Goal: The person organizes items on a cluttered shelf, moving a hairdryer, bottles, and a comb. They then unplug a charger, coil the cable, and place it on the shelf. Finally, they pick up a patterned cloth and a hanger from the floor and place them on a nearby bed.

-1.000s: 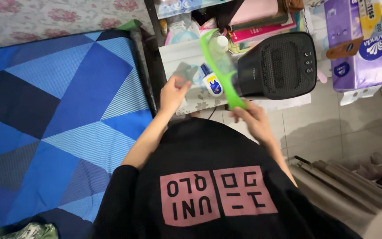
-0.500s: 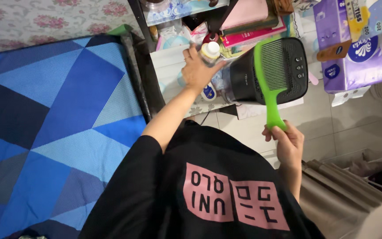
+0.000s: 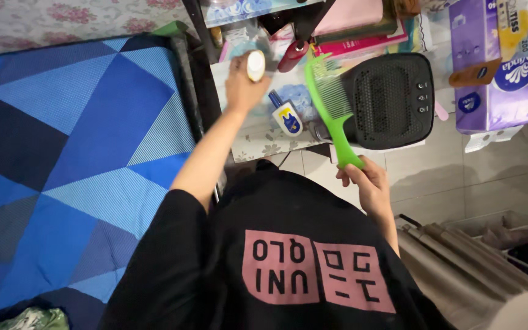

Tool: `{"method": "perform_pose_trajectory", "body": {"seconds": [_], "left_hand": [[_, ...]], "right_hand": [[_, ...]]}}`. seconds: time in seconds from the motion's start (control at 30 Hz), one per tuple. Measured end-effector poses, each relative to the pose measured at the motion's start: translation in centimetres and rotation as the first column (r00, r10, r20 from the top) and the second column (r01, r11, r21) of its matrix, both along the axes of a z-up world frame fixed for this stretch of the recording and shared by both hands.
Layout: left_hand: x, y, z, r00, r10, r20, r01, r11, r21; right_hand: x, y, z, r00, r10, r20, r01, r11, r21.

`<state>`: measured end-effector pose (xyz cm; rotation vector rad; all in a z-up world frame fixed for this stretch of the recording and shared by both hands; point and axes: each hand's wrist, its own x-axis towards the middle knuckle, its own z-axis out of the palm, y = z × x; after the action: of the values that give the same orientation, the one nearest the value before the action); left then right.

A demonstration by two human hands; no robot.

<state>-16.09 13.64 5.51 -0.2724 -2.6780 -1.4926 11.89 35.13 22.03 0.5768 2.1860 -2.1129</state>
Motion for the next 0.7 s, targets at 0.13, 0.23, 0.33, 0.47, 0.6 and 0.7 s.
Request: {"method": "perform_pose_trajectory", "body": {"seconds": [0.13, 0.23, 0.33, 0.47, 0.6, 0.7], "left_hand": [[-3.6, -2.8, 0.5, 0.993, -0.112, -0.026, 0.109, 0.988, -0.11], [-5.6, -3.9, 1.4, 0.99, -0.131, 0.058, 0.139, 0.977, -0.159], [-6.8, -4.0, 1.6, 0.984, -0.156, 0.084, 0.168, 0.974, -0.155], [-7.4, -3.6, 1.5, 0.976, -0.179, 0.126, 0.199, 0.965, -0.174], [-7.2, -3.2, 0.9, 0.987, -0.156, 0.039, 0.161, 0.971, -0.174], [-5.6, -3.8, 0.7, 0.99, -0.127, -0.057, 0.121, 0.987, -0.108]], "right_hand": [[-0.4, 0.2, -1.7, 0.999, 0.047, 0.002, -0.047, 0.997, -0.067], [-0.7, 0.1, -2.8, 0.996, 0.089, -0.001, -0.089, 0.995, -0.043], [-1.1, -0.1, -4.2, 0.993, 0.11, 0.053, -0.109, 0.994, -0.014], [-1.6, -0.8, -6.6, 0.979, 0.151, 0.135, -0.143, 0.988, -0.064], [-2.7, -1.5, -9.8, 0.941, 0.213, 0.265, -0.212, 0.977, -0.033], [-2.7, -2.2, -11.8, 0.923, 0.209, 0.322, -0.191, 0.978, -0.088]]}}
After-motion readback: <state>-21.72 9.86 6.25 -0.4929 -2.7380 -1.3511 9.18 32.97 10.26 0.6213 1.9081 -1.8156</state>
